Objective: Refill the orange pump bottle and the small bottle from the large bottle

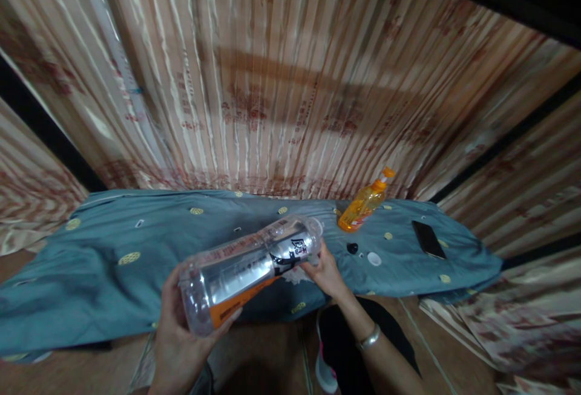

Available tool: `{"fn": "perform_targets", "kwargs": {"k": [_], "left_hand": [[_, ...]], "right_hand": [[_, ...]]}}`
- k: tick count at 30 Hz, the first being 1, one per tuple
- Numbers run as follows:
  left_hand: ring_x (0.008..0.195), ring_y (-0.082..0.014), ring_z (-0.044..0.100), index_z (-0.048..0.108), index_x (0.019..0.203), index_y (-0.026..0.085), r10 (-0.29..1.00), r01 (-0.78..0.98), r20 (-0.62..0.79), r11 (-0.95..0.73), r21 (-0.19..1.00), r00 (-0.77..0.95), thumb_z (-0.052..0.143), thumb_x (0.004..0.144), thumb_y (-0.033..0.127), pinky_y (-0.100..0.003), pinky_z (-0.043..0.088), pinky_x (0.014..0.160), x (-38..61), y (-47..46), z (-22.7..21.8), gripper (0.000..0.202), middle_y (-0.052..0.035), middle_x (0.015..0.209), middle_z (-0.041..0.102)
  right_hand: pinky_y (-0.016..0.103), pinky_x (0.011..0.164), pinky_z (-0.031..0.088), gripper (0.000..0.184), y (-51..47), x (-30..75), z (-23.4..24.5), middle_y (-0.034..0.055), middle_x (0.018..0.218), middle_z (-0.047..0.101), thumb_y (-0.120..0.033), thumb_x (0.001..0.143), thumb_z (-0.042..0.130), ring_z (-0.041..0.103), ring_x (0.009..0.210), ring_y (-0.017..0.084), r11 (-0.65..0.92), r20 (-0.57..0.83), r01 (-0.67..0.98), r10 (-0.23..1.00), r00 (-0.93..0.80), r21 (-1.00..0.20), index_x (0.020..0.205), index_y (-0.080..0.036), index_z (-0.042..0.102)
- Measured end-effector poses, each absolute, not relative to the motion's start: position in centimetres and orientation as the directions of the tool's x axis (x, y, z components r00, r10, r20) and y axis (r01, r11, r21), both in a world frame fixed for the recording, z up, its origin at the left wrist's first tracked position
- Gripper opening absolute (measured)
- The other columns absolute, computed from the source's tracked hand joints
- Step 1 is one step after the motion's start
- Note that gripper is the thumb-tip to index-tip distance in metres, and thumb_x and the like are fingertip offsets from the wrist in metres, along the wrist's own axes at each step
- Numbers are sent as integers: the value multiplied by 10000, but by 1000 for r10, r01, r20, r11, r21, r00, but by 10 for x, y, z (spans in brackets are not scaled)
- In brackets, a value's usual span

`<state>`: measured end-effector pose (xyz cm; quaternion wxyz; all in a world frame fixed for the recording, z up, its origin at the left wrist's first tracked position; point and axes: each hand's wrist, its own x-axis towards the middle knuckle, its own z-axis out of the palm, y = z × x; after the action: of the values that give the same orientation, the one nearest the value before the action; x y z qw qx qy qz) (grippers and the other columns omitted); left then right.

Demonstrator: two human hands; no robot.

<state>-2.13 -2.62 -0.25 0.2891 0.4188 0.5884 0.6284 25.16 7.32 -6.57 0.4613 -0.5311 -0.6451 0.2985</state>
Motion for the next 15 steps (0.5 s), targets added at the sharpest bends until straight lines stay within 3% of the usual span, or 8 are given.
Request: {"fn": "perform_targets", "kwargs": {"k": [3, 7, 11, 15], "left_hand": [[1183, -314, 652, 534, 1305, 330, 858, 158, 209, -151, 976, -469, 967, 405, 423, -522, 503, 1076, -22, -26, -2, 1003, -54, 1301, 628], [1202, -320, 644, 515, 1340, 334, 851, 135, 175, -123, 983, -495, 935, 487, 466, -550, 480, 1099, -23, -26, -3, 960, -57, 1322, 623], [1184, -347, 655, 534, 1295, 296, 860, 117, 174, -134, 984, -480, 972, 335, 454, -537, 521, 1054, -22, -26, -2, 1068, -78, 1301, 627], [1228, -336, 624, 512, 1345, 300, 848, 89, 140, -110, 990, -512, 953, 417, 505, -554, 466, 1108, -17, -27, 3, 1048, -79, 1343, 607]], "right_hand": [[404, 949, 553, 585, 72, 251, -64, 95, 1175, 743, -320, 764, 725, 712, 1052, 272, 267, 285, 402, 958, -15, -876, 1300, -207, 516], [417, 967, 546, 610, 72, 251, -63, 105, 1203, 731, -338, 776, 728, 706, 1076, 279, 265, 282, 407, 959, -18, -874, 1330, -211, 504], [424, 981, 542, 639, 72, 252, -64, 104, 1221, 725, -343, 778, 732, 702, 1096, 283, 261, 276, 407, 961, -22, -875, 1359, -224, 493], [422, 987, 540, 646, 72, 251, -63, 106, 1236, 718, -348, 784, 723, 694, 1116, 283, 257, 270, 414, 963, -27, -873, 1372, -221, 485]]}}
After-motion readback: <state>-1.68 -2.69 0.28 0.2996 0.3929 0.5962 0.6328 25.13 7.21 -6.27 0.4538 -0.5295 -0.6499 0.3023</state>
